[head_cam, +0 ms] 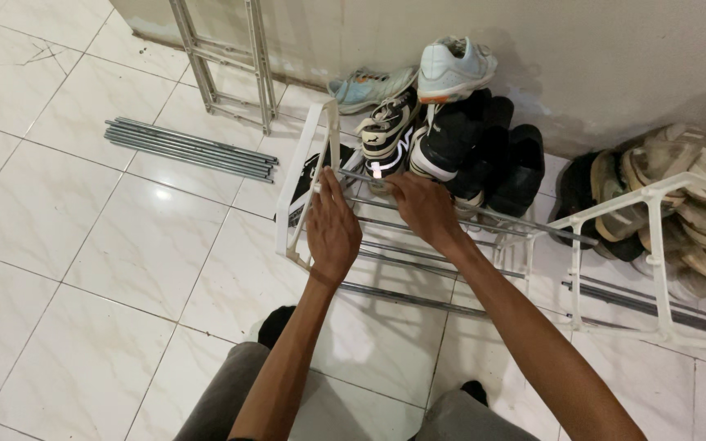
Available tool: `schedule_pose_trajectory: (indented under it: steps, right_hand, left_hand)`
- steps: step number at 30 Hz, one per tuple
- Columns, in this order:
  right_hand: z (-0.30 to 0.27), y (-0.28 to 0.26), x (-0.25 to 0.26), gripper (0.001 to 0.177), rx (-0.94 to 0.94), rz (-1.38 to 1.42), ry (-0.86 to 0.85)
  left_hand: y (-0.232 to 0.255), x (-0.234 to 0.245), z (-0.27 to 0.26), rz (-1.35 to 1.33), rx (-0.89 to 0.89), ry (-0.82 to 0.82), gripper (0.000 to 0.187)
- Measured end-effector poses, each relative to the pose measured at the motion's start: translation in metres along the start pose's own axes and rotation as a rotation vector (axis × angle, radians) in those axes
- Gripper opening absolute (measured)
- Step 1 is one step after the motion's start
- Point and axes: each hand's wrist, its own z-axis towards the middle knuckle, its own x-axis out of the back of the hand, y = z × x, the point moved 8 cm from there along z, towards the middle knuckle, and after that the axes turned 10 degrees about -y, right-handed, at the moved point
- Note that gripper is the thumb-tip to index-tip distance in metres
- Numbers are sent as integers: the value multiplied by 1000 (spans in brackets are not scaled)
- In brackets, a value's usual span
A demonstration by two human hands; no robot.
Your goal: The person assembles a white plastic shoe rack by inserting metal rods into the frame slots. They repeatedly pick up rods from the floor and slide them into the rack, adjusting the frame as needed.
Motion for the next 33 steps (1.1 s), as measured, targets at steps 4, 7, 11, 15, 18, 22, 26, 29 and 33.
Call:
schedule_pose_trajectory:
  steps: [4, 7, 11, 15, 18, 22, 26, 29, 33]
  right_hand:
    - [8, 11, -5, 20, 17, 55, -58]
    - [9, 16, -8, 23, -22, 86, -110]
    - [9, 14, -6, 23, 8, 68, -78]
    - [7, 1, 5, 19, 51, 22, 16]
    - [13, -9, 5, 19, 63, 33, 45]
    - [17, -7, -1, 18, -11, -17, 4]
    - [5, -4, 8, 18, 33, 21, 70]
    - [2, 6, 0, 18, -76, 38, -32]
    - [-2, 5, -12, 18, -65, 99, 9]
  left_hand:
    - [-4, -5, -1, -55, 2, 18, 72]
    - [-3, -1, -5, -8, -28, 98, 72]
    - [-5, -4, -2, -81, 11, -30, 75]
    - [-2, 0, -1, -99, -6, -35, 78]
    - [-1, -1, -2, -87, -8, -15, 80]
    - [-4, -3, -1, -111, 11, -52, 81]
    - [-4, -1, 0, -146, 16, -62, 83]
    - [-4, -3, 0, -120, 31, -105, 82]
    - [-2, 0, 0, -112, 10, -50, 83]
